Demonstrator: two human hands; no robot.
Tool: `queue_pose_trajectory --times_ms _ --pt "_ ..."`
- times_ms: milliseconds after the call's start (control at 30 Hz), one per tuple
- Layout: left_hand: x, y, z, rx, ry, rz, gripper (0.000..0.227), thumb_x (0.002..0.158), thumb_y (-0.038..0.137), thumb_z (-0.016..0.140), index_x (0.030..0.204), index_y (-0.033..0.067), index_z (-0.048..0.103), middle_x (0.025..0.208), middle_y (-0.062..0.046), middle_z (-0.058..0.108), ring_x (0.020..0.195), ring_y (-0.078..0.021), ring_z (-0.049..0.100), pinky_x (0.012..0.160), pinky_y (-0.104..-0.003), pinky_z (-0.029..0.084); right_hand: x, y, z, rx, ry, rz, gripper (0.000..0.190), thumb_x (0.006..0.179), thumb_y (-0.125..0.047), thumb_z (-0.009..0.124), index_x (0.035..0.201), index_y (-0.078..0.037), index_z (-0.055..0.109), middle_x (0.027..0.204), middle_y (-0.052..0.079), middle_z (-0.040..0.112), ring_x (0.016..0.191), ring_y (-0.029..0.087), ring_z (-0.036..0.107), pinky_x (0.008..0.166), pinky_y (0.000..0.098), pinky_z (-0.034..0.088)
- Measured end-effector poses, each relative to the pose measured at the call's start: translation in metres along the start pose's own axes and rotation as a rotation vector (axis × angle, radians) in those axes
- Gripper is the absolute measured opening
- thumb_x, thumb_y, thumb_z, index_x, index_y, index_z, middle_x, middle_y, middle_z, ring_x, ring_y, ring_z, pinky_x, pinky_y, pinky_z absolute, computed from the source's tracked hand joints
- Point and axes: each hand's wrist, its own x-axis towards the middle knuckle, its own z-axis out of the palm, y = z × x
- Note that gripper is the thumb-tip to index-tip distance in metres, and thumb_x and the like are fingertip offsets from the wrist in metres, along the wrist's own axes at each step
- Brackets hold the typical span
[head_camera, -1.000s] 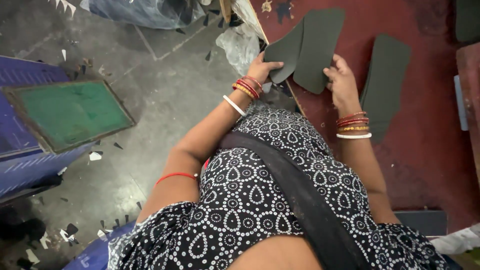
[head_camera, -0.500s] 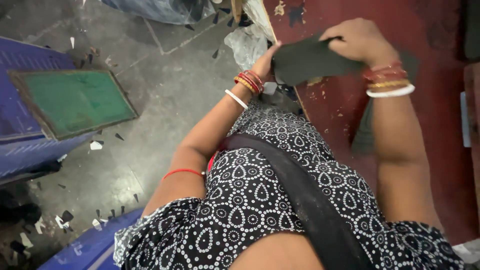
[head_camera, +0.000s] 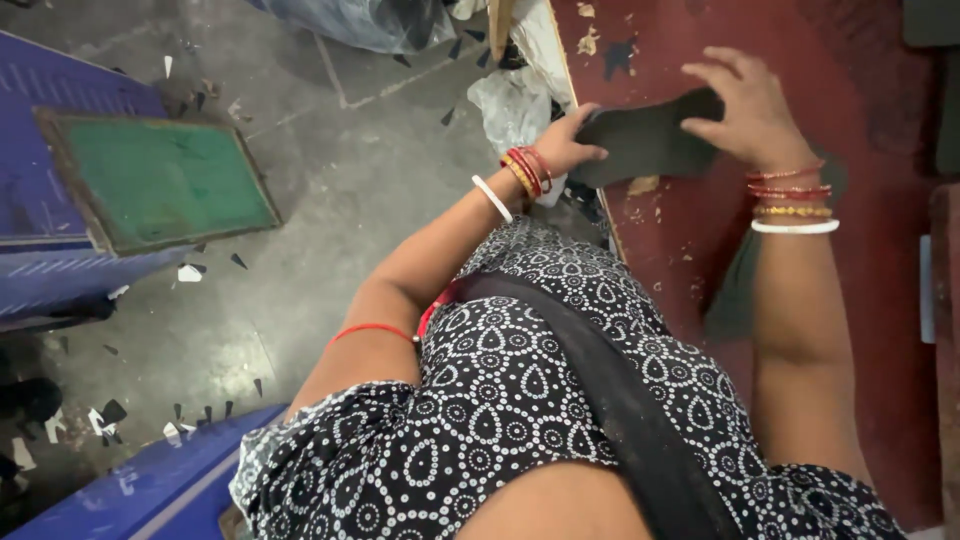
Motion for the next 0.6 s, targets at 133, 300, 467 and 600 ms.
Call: queue_pose_trajectory --times_ms 133,300,467,600 --pt "0.011 -0.029 0.004 -0.003 0.013 -0.020 0.083 0.076 0.027 0.091 0.143 0.0009 0.049 0.128 -0.017 0.067 0.121 -0.0281 0.065 0.104 -0.037 0.050 -0.032 0.004 0.010 0.042 0.141 0.089 0.041 0.097 -0.022 0.072 0.137 -0.012 0.066 0.146 0.012 0.062 0.137 0.036 0.053 0.118 0.0476 0.042" --pt "0.009 -0.029 0.002 -0.342 -0.006 -0.152 0.078 0.074 0.018 0.089 0.140 0.0009 0.052 0.121 -0.011 0.071 0.111 -0.0198 0.068 0.097 -0.034 0.057 -0.040 -0.027 0.045 -0.033 0.271 0.236 0.014 0.102 -0.022 0.071 0.108 -0.012 0.078 0.103 0.013 0.073 0.097 0.034 0.068 0.084 0.0454 0.053" --pt "-0.004 -0.008 -0.003 -0.378 -0.025 -0.073 0.069 0.078 0.013 0.085 0.138 -0.0002 0.056 0.122 -0.011 0.072 0.111 -0.0188 0.068 0.098 -0.033 0.057 -0.050 -0.108 0.094 0.135 0.270 0.485 0.034 0.096 -0.036 0.076 0.085 -0.004 0.074 0.078 0.016 0.071 0.069 0.035 0.069 0.062 0.0435 0.052" --pt "-0.024 -0.008 0.014 -0.394 0.066 -0.145 0.063 0.078 0.011 0.085 0.134 -0.0018 0.059 0.118 -0.013 0.072 0.107 -0.0201 0.069 0.095 -0.034 0.058 -0.072 -0.089 0.145 1.058 0.288 0.918 0.031 0.101 -0.033 0.069 0.087 -0.005 0.072 0.074 0.007 0.070 0.058 0.015 0.064 0.053 0.0289 0.050"
